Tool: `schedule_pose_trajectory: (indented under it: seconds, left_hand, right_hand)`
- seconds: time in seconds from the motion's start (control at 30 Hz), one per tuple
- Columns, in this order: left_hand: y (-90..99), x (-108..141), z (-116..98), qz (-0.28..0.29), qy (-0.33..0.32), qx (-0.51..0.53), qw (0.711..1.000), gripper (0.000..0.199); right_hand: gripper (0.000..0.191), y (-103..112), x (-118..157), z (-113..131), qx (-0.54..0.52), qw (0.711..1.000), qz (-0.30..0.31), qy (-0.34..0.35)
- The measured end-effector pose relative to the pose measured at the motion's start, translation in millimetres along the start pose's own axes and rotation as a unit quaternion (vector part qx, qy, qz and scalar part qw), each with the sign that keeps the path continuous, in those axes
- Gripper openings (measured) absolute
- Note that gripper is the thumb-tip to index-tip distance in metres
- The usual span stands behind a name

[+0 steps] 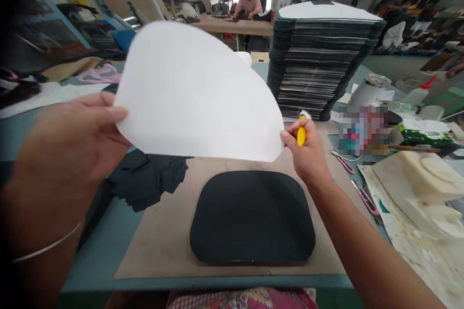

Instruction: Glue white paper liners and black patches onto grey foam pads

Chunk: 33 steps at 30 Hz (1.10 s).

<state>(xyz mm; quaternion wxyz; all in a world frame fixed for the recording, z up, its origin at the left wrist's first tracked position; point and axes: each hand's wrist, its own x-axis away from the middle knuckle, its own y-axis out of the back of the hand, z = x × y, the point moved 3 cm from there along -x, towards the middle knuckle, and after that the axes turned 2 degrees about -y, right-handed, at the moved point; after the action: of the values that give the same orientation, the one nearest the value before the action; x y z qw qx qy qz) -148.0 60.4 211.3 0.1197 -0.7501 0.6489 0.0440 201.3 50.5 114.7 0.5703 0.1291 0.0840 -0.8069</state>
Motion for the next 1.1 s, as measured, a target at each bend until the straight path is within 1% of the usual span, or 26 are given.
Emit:
schedule_pose_trajectory:
  seconds: [0.03, 0.1, 0.17, 0.23, 0.3, 0.4, 0.47, 0.57, 0.7, 0.9, 1.0, 1.1]
  left_hand:
    - [9.2, 10, 15, 0.008, 0.016, -0.066, 0.998, 0.012]
    - [22.1, 34, 47, 0.048, 0.051, -0.178, 0.982, 0.017]
    - [28.1, 63, 77, 0.082, 0.101, -0.257, 0.958, 0.023]
    - [28.4, 93, 102, 0.096, 0.143, -0.297, 0.939, 0.027]
    - [25.7, 120, 120, 0.096, 0.182, -0.319, 0.925, 0.029]
    - [21.8, 150, 138, 0.095, 0.237, -0.342, 0.904, 0.03]
    - [20.8, 163, 146, 0.098, 0.256, -0.356, 0.893, 0.031]
    - [21.9, 172, 153, 0.096, 0.264, -0.383, 0.88, 0.03]
    - [25.1, 178, 161, 0.104, 0.261, -0.408, 0.869, 0.027]
    - [31.2, 183, 172, 0.109, 0.257, -0.437, 0.855, 0.028]
    - [33.3, 183, 176, 0.114, 0.271, -0.435, 0.851, 0.03]
    - [34.6, 182, 178, 0.114, 0.296, -0.41, 0.855, 0.035]
  right_hand:
    - [0.031, 16, 10, 3, 0.072, 0.997, -0.011, 0.03]
    - [0.027, 42, 36, 7, 0.207, 0.976, -0.018, 0.069]
    - [0.025, 61, 68, 4, 0.295, 0.952, -0.019, 0.079]
    - [0.023, 73, 102, -5, 0.349, 0.935, -0.013, 0.061]
    - [0.022, 81, 134, -17, 0.393, 0.919, 0.0, 0.023]
    - [0.019, 90, 170, -35, 0.436, 0.899, 0.018, -0.046]
    - [0.018, 95, 184, -43, 0.446, 0.891, 0.024, -0.081]
    - [0.018, 97, 193, -48, 0.447, 0.888, 0.029, -0.105]
    - [0.017, 96, 195, -50, 0.448, 0.883, 0.024, -0.135]
    - [0.024, 97, 199, -59, 0.451, 0.877, 0.042, -0.161]
    - [0.026, 98, 200, -62, 0.459, 0.87, 0.044, -0.174]
    - [0.026, 98, 198, -60, 0.469, 0.865, 0.042, -0.173]
